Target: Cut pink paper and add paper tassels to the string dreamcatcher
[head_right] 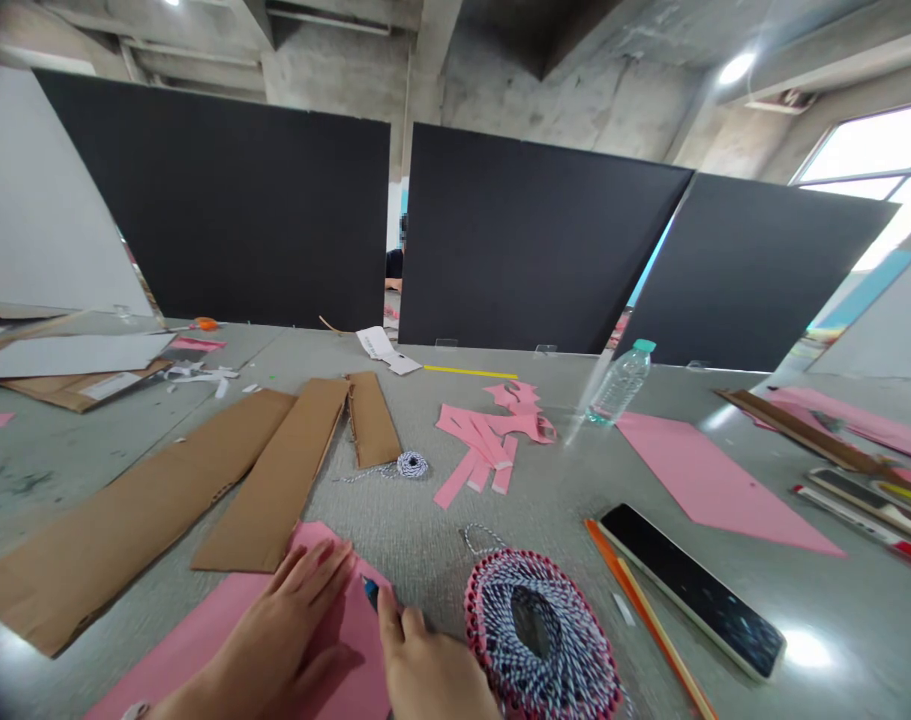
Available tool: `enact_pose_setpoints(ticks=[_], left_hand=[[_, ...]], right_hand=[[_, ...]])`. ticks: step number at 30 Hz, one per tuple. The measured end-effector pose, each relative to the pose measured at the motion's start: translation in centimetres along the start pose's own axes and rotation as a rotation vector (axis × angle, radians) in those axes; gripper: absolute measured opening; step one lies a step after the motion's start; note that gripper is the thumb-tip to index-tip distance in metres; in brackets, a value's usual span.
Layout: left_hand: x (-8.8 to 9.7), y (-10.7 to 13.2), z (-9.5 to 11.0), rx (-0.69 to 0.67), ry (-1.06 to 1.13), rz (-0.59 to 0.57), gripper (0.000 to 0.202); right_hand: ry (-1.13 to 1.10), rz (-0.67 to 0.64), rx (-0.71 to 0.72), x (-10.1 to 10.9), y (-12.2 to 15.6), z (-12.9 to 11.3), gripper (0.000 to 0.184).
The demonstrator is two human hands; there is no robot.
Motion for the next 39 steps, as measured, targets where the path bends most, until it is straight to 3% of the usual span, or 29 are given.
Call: enact_pose_setpoints(ticks=[5, 13, 18, 23, 26, 30, 34, 39], left_hand=[[-0.1, 0.3, -0.1, 0.035, 0.040, -0.031, 0.068], [0.4, -0.1, 0.1, 0.085, 0.122, -0.134, 0.071], [0.2, 0.2, -0.3, 0.067, 0.113, -0.138, 0.069], [0.1, -0.4, -0.6, 0.013, 0.087, -0.107, 0.062], [0.4, -1.4, -0.8, 0.093, 0.107, -0.095, 0.047], [0.7, -2.0, -0.7, 0.168, 0.152, -0.083, 0.042], [0.8, -1.4, -0.3, 0.129, 0.163, -0.029, 0.033], [0.8, -1.0, 0.0, 0.016, 0.182, 0.022, 0.030]], right_hand=[[-0.114, 0.008, 0.108, 3.3, 1.3, 2.9, 0.068], [-0.141, 0.008, 0.267, 4.6, -0.7, 6.9, 0.083], [-0.151, -0.036, 0.266, 4.2, -1.1, 9.9, 0.080], [-0.300, 0.020, 0.124, 4.5, -1.2, 11.8, 0.055], [-0.456, 0.051, 0.070, 4.2, -2.9, 11.5, 0.048], [-0.408, 0.082, 0.032, 3.3, -5.8, 9.3, 0.038], [-0.400, 0.155, 0.002, 2.6, -7.1, 5.5, 0.026], [-0.420, 0.032, -0.034, 0.2, -8.1, 2.1, 0.009]])
Point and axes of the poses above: each hand's wrist, its own y-axis away from the middle knuckle, its own x-axis out of the back of the hand, z = x × y, the point moved 3 cm from there along -y, towards the middle knuckle, and after that the axes turned 10 degrees about y, right-handed, at the moved point
